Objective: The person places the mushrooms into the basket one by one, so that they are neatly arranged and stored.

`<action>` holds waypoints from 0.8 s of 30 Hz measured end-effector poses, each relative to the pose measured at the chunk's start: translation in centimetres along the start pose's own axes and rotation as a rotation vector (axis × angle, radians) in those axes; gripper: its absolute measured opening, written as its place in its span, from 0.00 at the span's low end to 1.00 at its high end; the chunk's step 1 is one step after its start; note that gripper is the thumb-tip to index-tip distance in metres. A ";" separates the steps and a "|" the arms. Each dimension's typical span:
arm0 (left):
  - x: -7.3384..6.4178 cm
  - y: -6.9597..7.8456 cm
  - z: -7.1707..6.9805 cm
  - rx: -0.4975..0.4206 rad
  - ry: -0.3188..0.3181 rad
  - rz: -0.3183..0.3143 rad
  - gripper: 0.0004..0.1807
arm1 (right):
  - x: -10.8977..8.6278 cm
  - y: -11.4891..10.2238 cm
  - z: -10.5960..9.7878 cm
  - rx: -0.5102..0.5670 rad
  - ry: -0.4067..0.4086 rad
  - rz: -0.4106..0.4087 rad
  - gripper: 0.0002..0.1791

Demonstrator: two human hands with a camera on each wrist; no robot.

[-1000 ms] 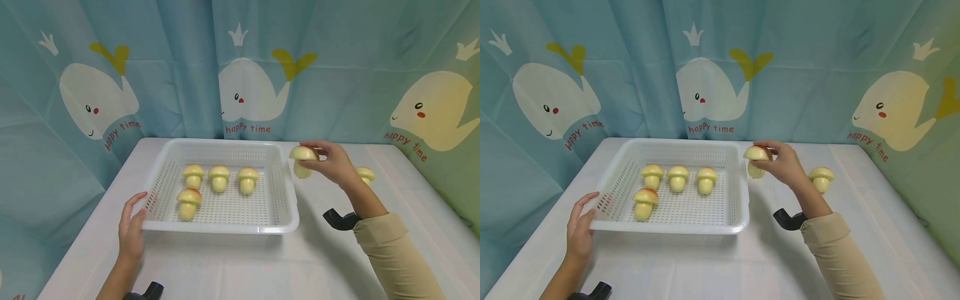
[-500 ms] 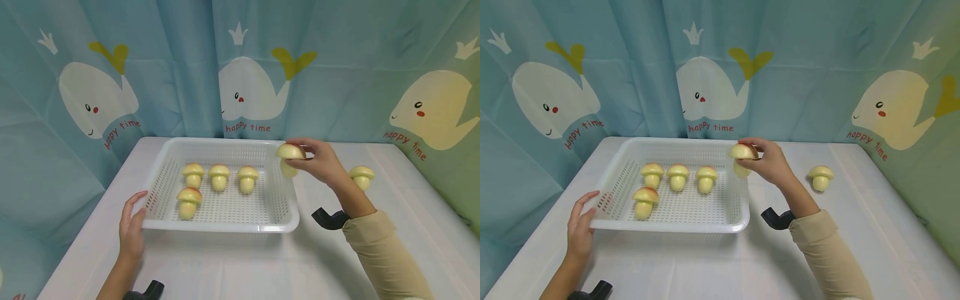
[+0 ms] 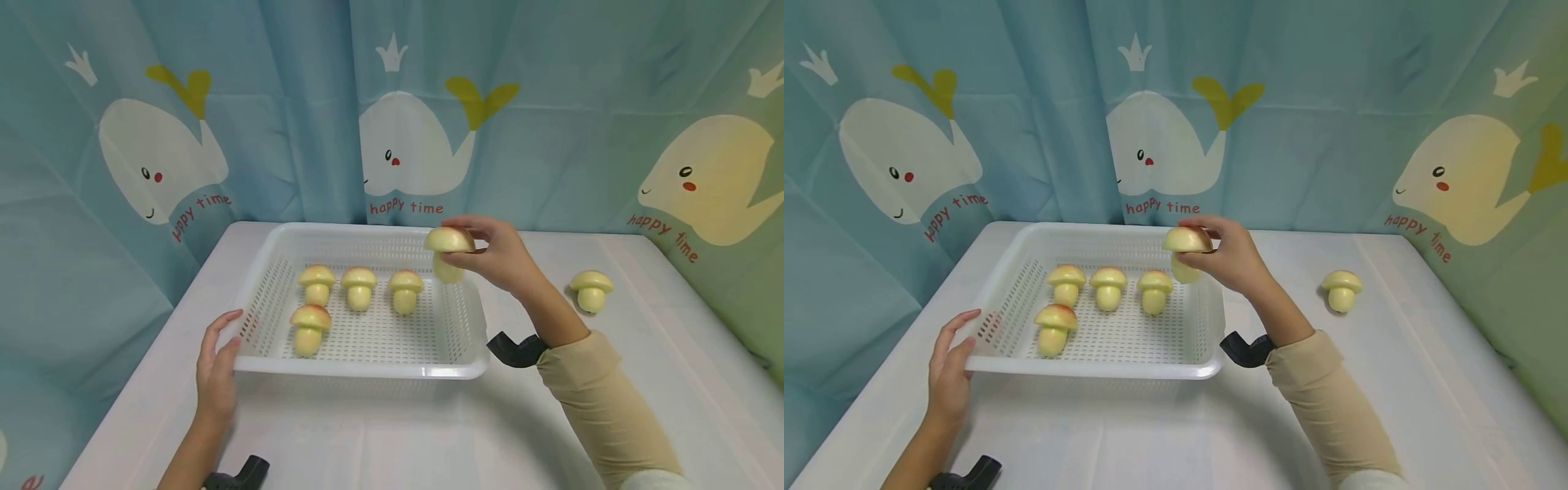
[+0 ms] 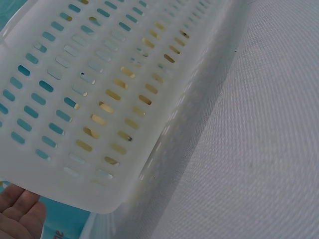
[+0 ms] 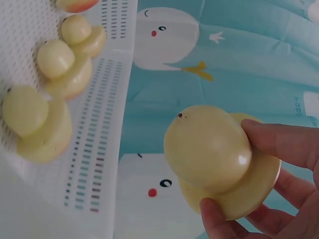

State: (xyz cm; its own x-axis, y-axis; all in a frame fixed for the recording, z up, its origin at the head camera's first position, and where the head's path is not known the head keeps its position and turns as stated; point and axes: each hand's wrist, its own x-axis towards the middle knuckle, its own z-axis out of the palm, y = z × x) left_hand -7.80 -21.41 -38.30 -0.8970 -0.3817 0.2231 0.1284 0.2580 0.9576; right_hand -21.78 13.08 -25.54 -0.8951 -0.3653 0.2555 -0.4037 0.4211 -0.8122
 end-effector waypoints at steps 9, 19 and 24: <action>0.1 0.0 0.0 -0.004 0.000 0.016 0.22 | 0.9 -0.6 1.7 0.043 -0.035 -0.033 0.24; 0.1 0.0 0.0 -0.013 -0.003 0.009 0.22 | 1.9 -1.0 3.7 0.056 -0.086 -0.033 0.24; 0.1 -0.2 0.0 -0.005 -0.002 0.013 0.22 | 2.5 -1.1 5.0 0.029 -0.115 -0.060 0.24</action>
State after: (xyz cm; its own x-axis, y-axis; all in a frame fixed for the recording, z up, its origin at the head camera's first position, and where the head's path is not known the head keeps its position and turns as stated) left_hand -7.91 -21.50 -38.44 -0.8961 -0.3764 0.2354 0.1426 0.2582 0.9555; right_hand -22.65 7.54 -26.61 -0.8413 -0.4828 0.2433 -0.4486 0.3722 -0.8126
